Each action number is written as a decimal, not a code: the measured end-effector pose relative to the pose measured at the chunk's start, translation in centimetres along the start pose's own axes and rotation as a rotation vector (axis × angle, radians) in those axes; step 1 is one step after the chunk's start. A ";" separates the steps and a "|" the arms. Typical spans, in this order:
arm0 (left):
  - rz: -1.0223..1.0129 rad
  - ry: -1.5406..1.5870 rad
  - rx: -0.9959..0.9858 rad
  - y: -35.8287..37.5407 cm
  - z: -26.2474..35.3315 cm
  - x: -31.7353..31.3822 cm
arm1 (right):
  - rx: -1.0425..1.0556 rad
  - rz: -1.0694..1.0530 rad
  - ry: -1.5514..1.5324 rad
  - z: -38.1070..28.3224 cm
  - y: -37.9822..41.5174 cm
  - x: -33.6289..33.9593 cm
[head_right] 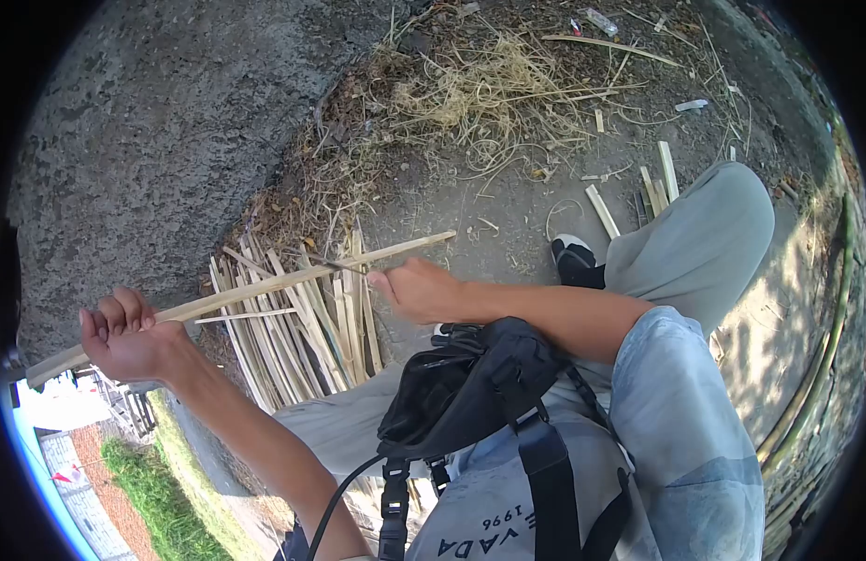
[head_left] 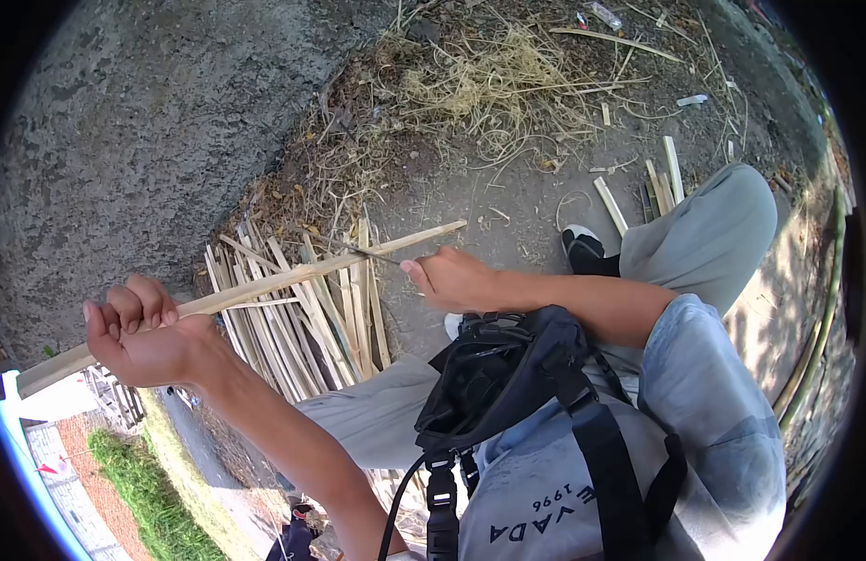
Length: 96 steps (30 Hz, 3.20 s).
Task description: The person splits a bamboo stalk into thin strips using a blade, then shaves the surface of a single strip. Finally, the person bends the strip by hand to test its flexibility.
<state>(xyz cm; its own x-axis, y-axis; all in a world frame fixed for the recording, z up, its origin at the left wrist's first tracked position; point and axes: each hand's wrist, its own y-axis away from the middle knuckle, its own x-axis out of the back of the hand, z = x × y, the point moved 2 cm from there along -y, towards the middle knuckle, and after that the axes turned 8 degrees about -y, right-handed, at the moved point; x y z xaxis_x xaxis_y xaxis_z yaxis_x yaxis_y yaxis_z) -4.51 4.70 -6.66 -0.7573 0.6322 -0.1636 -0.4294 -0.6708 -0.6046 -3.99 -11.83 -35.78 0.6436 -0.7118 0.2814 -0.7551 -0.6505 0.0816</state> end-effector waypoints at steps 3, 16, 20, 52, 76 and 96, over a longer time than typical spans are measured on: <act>-0.012 -0.016 -0.022 0.4 0.7 -0.8 | -0.129 0.005 0.069 5.0 0.5 -1.1; -0.083 0.149 0.012 0.7 0.6 1.9 | -0.183 0.048 0.148 10.2 0.7 -1.5; -0.068 0.177 0.029 0.1 0.2 3.0 | -0.119 0.008 0.048 2.6 0.0 0.4; 0.001 0.133 0.020 -1.4 -1.5 6.4 | -0.193 -0.014 0.139 8.9 1.5 -3.2; -0.173 0.284 0.036 0.7 0.7 1.3 | 0.070 -0.165 0.303 -0.9 -2.7 2.1; -0.288 0.334 0.027 2.0 1.3 0.4 | -0.162 -0.224 0.288 2.4 -2.3 6.3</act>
<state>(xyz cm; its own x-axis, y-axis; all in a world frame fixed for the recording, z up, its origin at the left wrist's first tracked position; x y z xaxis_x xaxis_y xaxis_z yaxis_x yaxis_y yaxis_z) -6.34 3.09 -6.91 -0.4059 0.8826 -0.2372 -0.6156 -0.4558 -0.6428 2.12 -15.49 -36.51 0.7505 -0.4388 0.4941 -0.6249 -0.7145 0.3147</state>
